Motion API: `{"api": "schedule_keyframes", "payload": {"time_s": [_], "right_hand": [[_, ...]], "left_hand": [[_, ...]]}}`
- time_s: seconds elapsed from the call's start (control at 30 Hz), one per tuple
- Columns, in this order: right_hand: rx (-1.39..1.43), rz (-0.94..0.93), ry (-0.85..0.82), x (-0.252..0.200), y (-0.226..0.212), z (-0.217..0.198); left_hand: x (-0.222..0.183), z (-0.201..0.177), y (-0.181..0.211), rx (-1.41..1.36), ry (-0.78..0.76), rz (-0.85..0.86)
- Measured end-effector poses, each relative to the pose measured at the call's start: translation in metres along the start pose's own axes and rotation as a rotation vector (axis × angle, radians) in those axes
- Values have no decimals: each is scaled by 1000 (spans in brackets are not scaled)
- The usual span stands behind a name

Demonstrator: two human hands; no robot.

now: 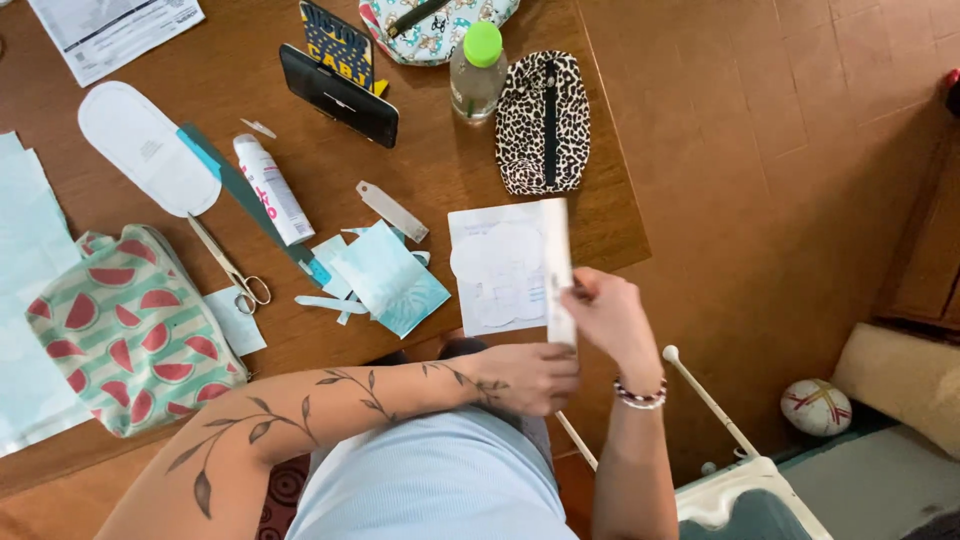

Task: Measuring a fabric pouch with a ruler and recording measurements in a notebook.

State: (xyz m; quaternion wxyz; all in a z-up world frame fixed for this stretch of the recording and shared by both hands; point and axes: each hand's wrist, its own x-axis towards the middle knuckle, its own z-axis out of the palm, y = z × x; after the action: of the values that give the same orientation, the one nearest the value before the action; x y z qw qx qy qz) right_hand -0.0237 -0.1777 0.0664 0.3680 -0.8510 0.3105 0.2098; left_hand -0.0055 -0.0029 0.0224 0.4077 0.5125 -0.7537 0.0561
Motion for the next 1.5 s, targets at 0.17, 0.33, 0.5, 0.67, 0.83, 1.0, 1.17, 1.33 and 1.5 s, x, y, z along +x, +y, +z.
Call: {"api": "schedule_keyframes", "payload": {"time_s": [0.17,0.33,0.5,0.67,0.83,1.0,1.17,1.33,1.5], "right_hand": [[301,41,172,-5,54,-18],[431,127,250,23,83,-12],[-11,251,233,86,175,38],[-36,226,359,75,133,48],[-69,64,620,65,131,48],[560,103,996,60,63,38],[1065,-186,876,132,95,76],[717,-230,935,139,85,69],[660,-315,953,132,92,71]], "left_hand": [[-56,17,-27,158,-145,-118],[-87,7,-52,195,-428,-446],[-68,6,-58,226,-595,-631],[-65,28,-78,267,-675,-684],[-43,18,-89,297,-946,-735],[-37,23,-86,324,-958,-821],[-42,38,-85,310,-803,-891],[-42,42,-86,284,-746,-940],[-43,46,-85,293,-750,-943]]}}
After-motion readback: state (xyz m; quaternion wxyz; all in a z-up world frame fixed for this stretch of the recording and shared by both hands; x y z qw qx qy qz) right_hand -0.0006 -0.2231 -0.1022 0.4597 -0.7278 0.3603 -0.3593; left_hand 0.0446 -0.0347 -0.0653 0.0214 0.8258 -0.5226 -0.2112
